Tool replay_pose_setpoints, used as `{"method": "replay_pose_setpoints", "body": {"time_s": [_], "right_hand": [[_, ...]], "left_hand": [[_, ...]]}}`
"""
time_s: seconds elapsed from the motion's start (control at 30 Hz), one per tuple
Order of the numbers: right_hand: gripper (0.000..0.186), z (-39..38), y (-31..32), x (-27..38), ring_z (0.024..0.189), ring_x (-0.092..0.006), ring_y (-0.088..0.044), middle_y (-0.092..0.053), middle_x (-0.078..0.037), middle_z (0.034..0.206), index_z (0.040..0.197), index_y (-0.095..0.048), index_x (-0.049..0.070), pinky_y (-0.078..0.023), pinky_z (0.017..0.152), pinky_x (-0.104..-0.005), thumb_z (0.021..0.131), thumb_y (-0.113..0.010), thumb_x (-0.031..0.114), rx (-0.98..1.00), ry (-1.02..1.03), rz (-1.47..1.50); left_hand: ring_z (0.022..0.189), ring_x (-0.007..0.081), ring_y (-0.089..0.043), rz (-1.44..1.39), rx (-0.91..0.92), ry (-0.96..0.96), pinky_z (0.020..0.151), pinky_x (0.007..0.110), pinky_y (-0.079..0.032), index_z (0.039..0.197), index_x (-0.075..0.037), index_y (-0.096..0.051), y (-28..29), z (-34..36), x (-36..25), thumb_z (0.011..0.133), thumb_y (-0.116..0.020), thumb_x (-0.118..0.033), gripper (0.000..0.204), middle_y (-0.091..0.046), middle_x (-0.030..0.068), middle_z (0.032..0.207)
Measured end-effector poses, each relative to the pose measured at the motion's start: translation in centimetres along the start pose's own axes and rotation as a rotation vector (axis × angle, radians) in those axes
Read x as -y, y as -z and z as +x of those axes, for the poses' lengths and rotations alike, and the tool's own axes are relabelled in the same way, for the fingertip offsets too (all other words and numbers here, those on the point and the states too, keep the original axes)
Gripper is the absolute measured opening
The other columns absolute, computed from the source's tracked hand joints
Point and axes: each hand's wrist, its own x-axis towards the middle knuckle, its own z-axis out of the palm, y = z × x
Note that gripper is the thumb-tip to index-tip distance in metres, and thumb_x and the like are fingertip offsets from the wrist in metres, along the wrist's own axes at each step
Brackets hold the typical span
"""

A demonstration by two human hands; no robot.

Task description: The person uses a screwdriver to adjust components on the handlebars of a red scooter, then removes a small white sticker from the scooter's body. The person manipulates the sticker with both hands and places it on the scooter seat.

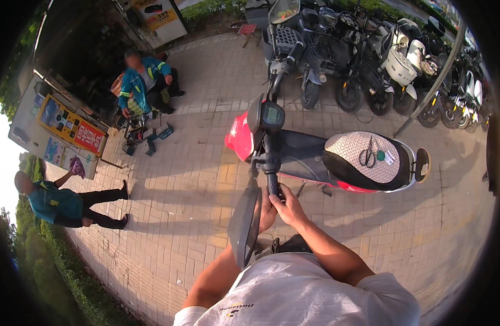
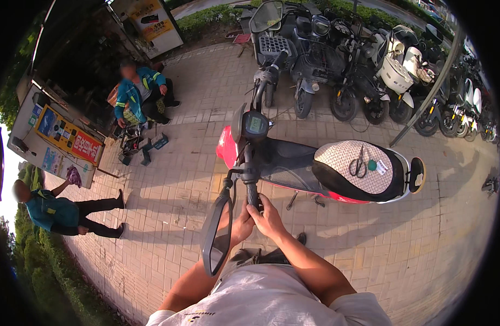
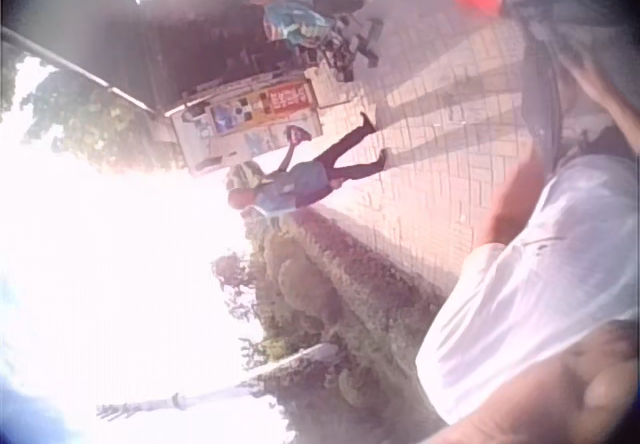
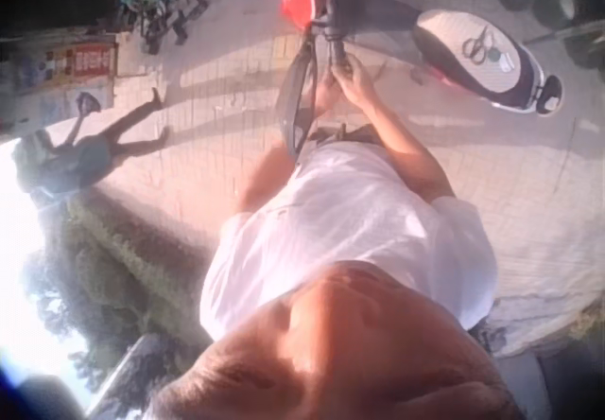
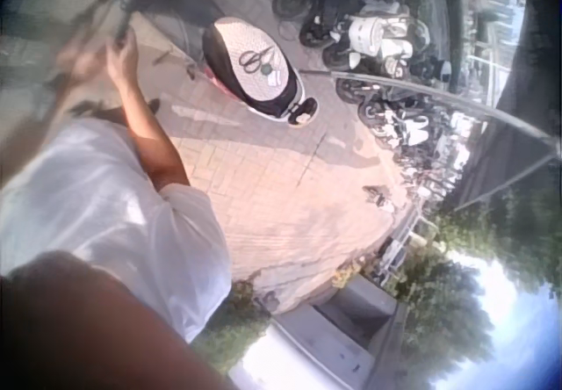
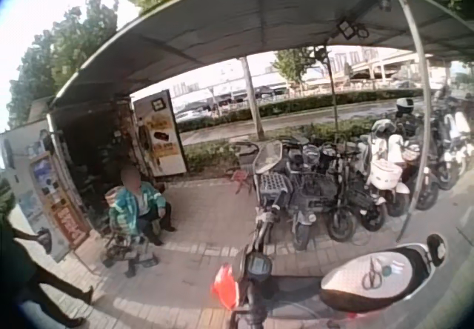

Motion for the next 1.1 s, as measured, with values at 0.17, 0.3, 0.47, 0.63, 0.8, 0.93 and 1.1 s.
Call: {"method": "replay_pose_setpoints", "body": {"time_s": [0.17,0.3,0.47,0.63,0.8,0.93,1.1], "right_hand": [[0.051,1.6,-4.9,1.7,0.098,-0.0455,-0.061,-0.062,-0.028,0.107,0.125,-0.042,0.000,-0.048,0.083,-0.0497,0.085,-0.063,0.024,-0.181,-0.258,-0.500],[0.029,1.0,-4.7,1.0,0.077,-0.0342,-0.063,-0.064,-0.016,0.086,0.104,-0.057,0.004,-0.050,0.068,-0.0412,0.085,-0.064,0.025,-0.353,-0.059,-0.749],[0.031,-0.5,0.6,-3.4,0.083,-0.0340,-0.064,-0.067,-0.016,0.091,0.103,-0.066,0.007,-0.050,0.073,-0.0414,0.079,-0.072,0.026,-0.635,0.130,-0.963],[0.040,1.0,4.8,-6.1,0.105,-0.0387,-0.059,-0.061,-0.023,0.112,0.115,-0.056,0.004,-0.047,0.086,-0.0463,0.083,-0.071,0.024,-0.765,-0.209,-0.893],[0.040,1.3,5.3,-9.7,0.094,-0.0401,-0.058,-0.057,-0.021,0.103,0.108,-0.051,0.003,-0.048,0.079,-0.0501,0.077,-0.073,0.015,-0.910,-0.092,-1.028],[0.046,2.0,4.1,-7.6,0.094,-0.0451,-0.054,-0.053,-0.024,0.105,0.107,-0.049,0.002,-0.045,0.077,-0.0550,0.069,-0.074,0.012,-0.877,0.051,-1.053],[0.051,1.3,4.5,-8.0,0.092,-0.0433,-0.054,-0.051,-0.022,0.105,0.113,-0.049,0.004,-0.046,0.075,-0.0544,0.068,-0.070,0.011,-0.890,-0.170,-1.084]], "left_hand": [[0.098,0.0236,-0.062,-0.456,0.294,-0.034,0.085,0.036,-0.048,0.122,-0.002,-0.056,-2.0,-6.4,9.1,0.086,-0.066,-0.016,0.040,-0.062,0.0136,0.110],[0.098,0.0193,-0.063,-0.675,0.465,0.283,0.085,0.030,-0.049,0.129,-0.001,-0.056,2.5,-10.4,13.3,0.093,-0.059,-0.023,0.042,-0.066,0.0104,0.115],[0.095,0.0174,-0.063,-0.658,0.353,0.572,0.084,0.031,-0.050,0.130,0.000,-0.055,7.4,-14.5,20.9,0.096,-0.055,-0.026,0.043,-0.068,0.0096,0.111],[0.094,0.0183,-0.064,-0.690,0.349,0.612,0.084,0.031,-0.050,0.128,0.001,-0.056,10.1,-13.7,23.7,0.096,-0.056,-0.025,0.042,-0.068,0.0109,0.110],[0.098,0.0211,-0.064,-0.661,0.434,0.520,0.088,0.033,-0.051,0.129,0.002,-0.054,12.4,-6.7,23.4,0.097,-0.055,-0.023,0.041,-0.066,0.0124,0.114],[0.091,0.0231,-0.066,-0.730,0.270,0.501,0.084,0.036,-0.054,0.128,0.006,-0.053,15.7,0.4,23.1,0.097,-0.052,-0.020,0.041,-0.066,0.0174,0.110],[0.086,0.0230,-0.067,-0.862,0.303,0.472,0.078,0.035,-0.056,0.123,0.007,-0.055,17.4,11.3,21.9,0.097,-0.054,-0.019,0.037,-0.067,0.0164,0.106]]}}
